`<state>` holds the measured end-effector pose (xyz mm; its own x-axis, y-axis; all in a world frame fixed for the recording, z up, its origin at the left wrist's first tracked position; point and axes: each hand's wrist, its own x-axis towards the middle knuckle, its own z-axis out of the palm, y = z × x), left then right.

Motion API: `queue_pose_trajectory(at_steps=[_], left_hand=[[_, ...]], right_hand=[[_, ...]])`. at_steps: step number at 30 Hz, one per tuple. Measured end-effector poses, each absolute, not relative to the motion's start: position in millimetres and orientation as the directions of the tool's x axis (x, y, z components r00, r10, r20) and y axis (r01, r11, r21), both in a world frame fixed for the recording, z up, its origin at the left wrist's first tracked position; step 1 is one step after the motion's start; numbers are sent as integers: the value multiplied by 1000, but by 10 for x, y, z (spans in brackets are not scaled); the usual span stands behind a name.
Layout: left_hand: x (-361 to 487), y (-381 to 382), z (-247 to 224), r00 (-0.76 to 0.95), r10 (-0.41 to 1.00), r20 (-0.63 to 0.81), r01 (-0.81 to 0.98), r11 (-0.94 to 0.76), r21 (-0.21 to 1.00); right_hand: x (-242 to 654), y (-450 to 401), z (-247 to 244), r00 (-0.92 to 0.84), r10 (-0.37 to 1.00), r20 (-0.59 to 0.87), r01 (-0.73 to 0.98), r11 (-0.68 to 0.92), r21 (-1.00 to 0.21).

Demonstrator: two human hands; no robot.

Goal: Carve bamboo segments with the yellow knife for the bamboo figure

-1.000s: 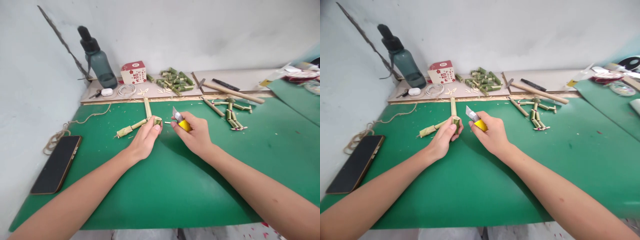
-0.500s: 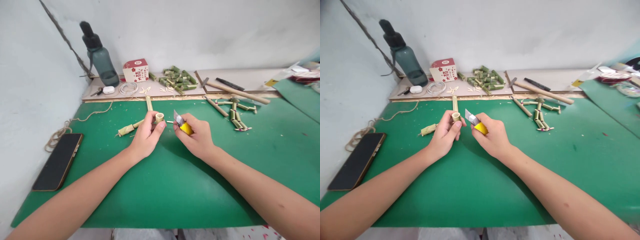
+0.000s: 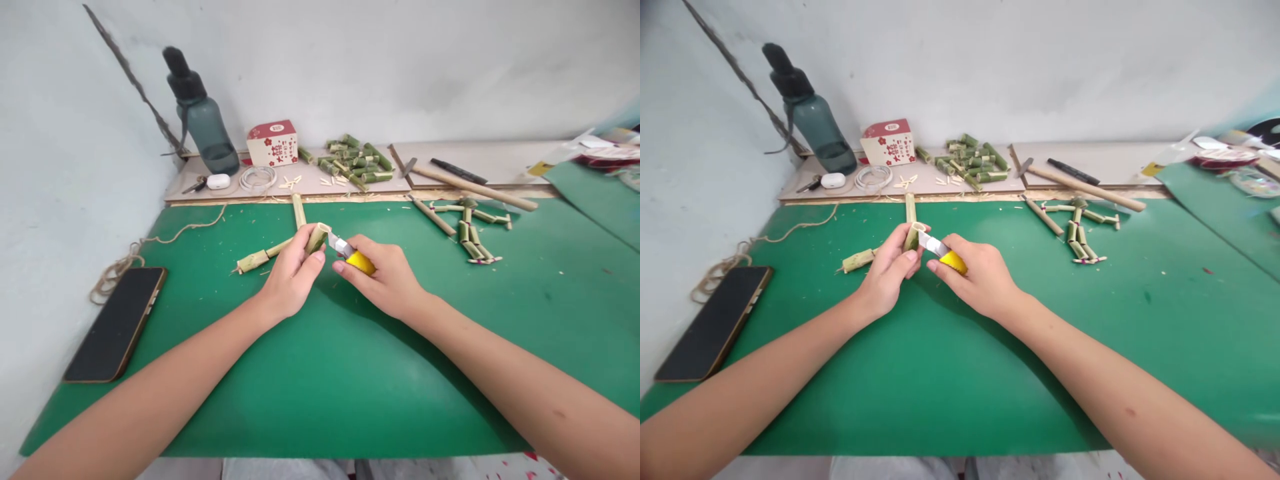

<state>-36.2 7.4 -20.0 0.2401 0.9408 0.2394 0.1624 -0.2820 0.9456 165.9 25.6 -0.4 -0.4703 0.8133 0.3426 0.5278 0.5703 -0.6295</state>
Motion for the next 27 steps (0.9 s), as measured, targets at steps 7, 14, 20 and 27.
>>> queue_pose_trajectory(at_steps=[7,14,20,27], left_hand=[[-338,31,-146,282,935,217,56,-241,969],[-339,27,-124,286,935,210,118,-252,960],[-353,32,-136,271,939,212,190,-268,945],[-357,38,-124,280,931,234,307,-318,897]], right_hand=[[1660,239,35,-590,775,225,512,575,-638],[1647,226,23,-595,771,226,496,573,-652],[1651,213,30,-593,773,225,495,570,-655],[1634,200,24,-559,794,241,528,565,-634]])
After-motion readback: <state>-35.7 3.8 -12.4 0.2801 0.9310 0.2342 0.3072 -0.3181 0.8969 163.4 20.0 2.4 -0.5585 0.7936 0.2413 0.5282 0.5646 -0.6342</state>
